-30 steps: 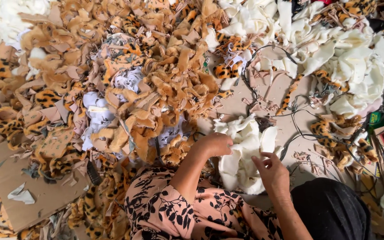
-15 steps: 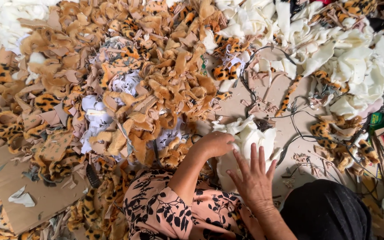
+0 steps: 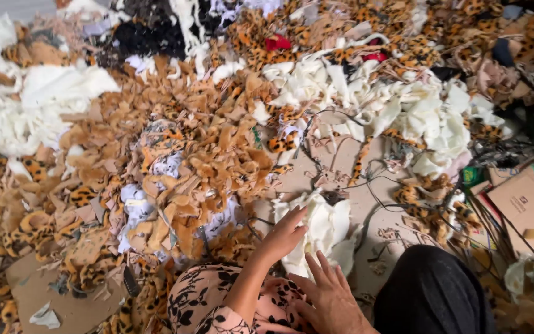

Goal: Stuffing fabric scraps into a cardboard box on the floor

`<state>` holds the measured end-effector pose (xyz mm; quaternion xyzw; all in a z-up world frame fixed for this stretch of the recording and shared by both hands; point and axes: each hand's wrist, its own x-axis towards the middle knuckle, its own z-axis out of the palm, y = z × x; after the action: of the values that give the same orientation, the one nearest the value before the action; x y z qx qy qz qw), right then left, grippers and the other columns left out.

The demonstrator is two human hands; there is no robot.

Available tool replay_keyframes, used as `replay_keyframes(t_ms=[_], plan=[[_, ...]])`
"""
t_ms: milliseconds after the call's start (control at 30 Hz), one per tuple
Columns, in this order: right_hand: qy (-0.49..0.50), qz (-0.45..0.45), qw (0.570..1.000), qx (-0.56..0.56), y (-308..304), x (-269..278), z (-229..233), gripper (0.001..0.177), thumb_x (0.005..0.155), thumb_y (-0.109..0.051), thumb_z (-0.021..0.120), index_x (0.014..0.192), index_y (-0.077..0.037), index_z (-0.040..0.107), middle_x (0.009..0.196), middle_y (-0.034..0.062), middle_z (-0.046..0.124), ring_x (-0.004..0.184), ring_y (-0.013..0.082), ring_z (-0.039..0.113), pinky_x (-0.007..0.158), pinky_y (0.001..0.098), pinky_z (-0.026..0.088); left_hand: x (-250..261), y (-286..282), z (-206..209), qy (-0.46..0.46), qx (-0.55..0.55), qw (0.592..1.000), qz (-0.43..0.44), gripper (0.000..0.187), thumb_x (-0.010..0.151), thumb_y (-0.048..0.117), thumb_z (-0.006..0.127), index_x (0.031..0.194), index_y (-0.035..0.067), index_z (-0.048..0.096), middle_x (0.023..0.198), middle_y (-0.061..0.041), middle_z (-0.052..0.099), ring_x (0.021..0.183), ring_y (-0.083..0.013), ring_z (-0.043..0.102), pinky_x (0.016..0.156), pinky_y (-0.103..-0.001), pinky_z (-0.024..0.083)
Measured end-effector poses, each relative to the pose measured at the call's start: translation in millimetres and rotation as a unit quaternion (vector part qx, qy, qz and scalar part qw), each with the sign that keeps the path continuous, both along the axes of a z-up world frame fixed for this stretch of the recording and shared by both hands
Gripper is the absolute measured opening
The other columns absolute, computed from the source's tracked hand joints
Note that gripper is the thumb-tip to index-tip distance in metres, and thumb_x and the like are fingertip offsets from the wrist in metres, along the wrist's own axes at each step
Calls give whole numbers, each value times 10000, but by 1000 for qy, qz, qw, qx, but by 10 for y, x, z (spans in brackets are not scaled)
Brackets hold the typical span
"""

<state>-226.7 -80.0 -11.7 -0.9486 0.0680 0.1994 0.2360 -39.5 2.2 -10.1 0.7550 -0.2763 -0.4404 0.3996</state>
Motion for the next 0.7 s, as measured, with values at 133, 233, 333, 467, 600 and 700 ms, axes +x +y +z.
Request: replay_keyframes(t_ms=[133,233,333,467,600,700], plan=[[31,-49,998,40,-229,-263,69,520,994,-405,703,1482,-385,525,1696,69,141,1589,352,-18,1213,631,186,-321,-37,486,36,74,996,-22,651,1055,406,370,1665,304,166,1757,59,47,1616,-129,-20,1270,-425,102],[18,-20,998,64,-291,-431,-187,521,1023,-436,645,1514,-349,494,1652,84,253,1570,365,80,1196,625,203,-586,-9,825,37,98,994,6,637,1060,400,356,1646,297,130,1751,81,44,1573,-145,100,1279,-440,146],[-197,47,979,-41,-269,-411,-415,438,975,-438,607,1366,-240,608,1530,163,461,1486,407,311,1070,649,354,-746,33,785,7,107,991,80,606,1068,342,379,1640,308,183,1746,44,80,1558,-173,162,1264,-458,214],[5,61,998,-9,-286,-209,-88,655,1054,-511,424,1624,-245,243,1710,131,94,1589,325,-18,1244,600,101,-952,97,730,-11,79,988,134,620,1046,338,423,1642,276,265,1736,42,193,1591,-182,204,1247,-424,247],[-121,71,990,-14,-231,-328,-512,652,986,-619,492,1539,-276,481,1589,155,426,1530,378,301,1146,646,351,-1101,253,331,-115,7,986,118,585,1043,356,543,1602,243,412,1650,-143,370,1504,-368,347,1231,-527,284],[-97,105,978,155,-160,-466,216,632,1051,-533,462,1516,-106,501,1420,273,583,1393,453,487,1129,607,410,-1128,216,419,-103,-39,985,133,549,1054,329,538,1580,194,460,1604,-175,440,1478,-396,381,1217,-535,312]])
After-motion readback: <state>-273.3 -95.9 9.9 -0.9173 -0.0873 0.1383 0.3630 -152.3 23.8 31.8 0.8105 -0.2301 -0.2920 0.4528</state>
